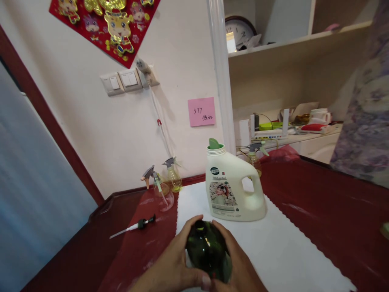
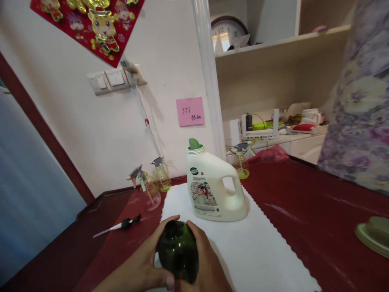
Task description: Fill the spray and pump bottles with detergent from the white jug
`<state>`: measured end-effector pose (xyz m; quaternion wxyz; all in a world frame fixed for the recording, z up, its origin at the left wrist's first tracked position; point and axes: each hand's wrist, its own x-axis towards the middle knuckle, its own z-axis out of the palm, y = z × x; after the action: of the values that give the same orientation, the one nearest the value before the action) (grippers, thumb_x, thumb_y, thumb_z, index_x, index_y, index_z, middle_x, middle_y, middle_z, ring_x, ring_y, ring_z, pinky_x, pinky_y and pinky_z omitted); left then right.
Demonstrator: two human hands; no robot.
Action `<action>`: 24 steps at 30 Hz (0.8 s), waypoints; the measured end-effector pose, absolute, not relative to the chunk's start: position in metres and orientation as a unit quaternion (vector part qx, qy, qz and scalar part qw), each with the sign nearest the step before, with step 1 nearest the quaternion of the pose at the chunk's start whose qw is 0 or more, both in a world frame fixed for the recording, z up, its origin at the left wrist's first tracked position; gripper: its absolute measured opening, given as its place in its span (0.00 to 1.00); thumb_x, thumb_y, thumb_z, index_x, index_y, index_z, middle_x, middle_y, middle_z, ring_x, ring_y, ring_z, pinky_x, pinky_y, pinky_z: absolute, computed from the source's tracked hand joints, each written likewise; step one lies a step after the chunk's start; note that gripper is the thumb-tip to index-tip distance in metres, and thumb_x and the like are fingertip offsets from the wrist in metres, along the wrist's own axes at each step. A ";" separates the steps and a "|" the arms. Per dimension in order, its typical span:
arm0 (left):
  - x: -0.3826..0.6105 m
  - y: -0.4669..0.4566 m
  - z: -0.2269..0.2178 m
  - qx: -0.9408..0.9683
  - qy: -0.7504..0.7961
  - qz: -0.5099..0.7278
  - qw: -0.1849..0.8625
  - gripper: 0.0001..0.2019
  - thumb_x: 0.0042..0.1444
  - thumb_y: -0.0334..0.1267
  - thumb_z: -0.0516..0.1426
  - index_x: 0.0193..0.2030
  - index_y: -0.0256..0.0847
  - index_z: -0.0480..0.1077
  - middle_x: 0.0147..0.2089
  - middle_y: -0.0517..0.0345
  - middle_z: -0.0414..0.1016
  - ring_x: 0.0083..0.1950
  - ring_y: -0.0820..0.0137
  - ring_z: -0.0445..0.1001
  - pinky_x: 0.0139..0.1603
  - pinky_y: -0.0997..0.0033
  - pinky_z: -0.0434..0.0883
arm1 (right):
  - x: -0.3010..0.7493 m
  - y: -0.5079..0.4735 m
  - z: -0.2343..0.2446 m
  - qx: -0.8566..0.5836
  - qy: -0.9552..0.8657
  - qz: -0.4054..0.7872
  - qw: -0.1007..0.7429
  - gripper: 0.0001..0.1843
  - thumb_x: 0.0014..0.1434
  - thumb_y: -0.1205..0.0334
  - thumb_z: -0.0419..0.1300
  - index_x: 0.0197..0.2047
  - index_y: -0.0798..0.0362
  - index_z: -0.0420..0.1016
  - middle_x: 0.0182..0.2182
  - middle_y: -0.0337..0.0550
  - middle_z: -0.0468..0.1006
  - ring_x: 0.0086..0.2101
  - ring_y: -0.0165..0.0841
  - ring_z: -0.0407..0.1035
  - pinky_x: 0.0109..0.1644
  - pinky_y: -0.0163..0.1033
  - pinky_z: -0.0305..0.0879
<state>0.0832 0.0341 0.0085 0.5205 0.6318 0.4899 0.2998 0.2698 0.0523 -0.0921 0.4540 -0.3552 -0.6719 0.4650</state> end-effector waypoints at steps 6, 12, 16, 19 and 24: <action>0.070 0.057 -0.019 0.650 0.482 0.406 0.425 0.52 0.38 0.52 0.75 0.69 0.44 0.59 0.67 0.41 0.70 0.67 0.44 0.68 0.68 0.47 0.65 | 0.272 0.055 -0.094 -0.354 -0.701 0.446 0.429 0.61 0.47 0.64 0.70 0.77 0.53 0.41 0.75 0.56 0.49 0.73 0.49 0.45 0.75 0.61 0.45; 0.049 0.088 -0.037 0.571 0.545 0.517 0.331 0.53 0.42 0.50 0.73 0.71 0.41 0.54 0.69 0.36 0.68 0.70 0.42 0.66 0.69 0.45 0.65 | 0.265 0.050 -0.104 -0.400 -0.705 0.377 0.448 0.47 0.52 0.64 0.64 0.73 0.49 0.56 0.72 0.50 0.60 0.69 0.49 0.57 0.72 0.58 0.54; 0.043 0.097 -0.054 0.578 0.544 0.521 0.315 0.50 0.46 0.49 0.71 0.72 0.40 0.54 0.70 0.36 0.67 0.71 0.43 0.64 0.71 0.46 0.61 | 0.261 0.051 -0.117 -0.410 -0.719 0.350 0.438 0.42 0.51 0.63 0.64 0.69 0.48 0.63 0.67 0.51 0.69 0.63 0.50 0.67 0.69 0.56 0.62; 0.039 0.100 -0.065 0.605 0.531 0.500 0.320 0.49 0.49 0.48 0.70 0.74 0.40 0.53 0.72 0.37 0.64 0.72 0.45 0.63 0.73 0.47 0.59 | 0.259 0.054 -0.124 -0.394 -0.730 0.337 0.445 0.40 0.49 0.65 0.64 0.67 0.47 0.66 0.64 0.50 0.73 0.61 0.49 0.69 0.67 0.54 0.65; 0.038 0.103 -0.074 0.602 0.544 0.495 0.310 0.48 0.49 0.46 0.68 0.74 0.43 0.52 0.72 0.40 0.64 0.73 0.46 0.63 0.73 0.46 0.57 | 0.263 0.054 -0.117 -0.367 -0.740 0.304 0.474 0.34 0.52 0.66 0.64 0.64 0.45 0.70 0.60 0.48 0.77 0.59 0.48 0.72 0.63 0.49 0.71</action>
<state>0.0385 0.1031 -0.0742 0.3104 0.6024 0.5437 0.4952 0.2633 0.0537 -0.1174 0.4741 -0.3675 -0.7400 0.3042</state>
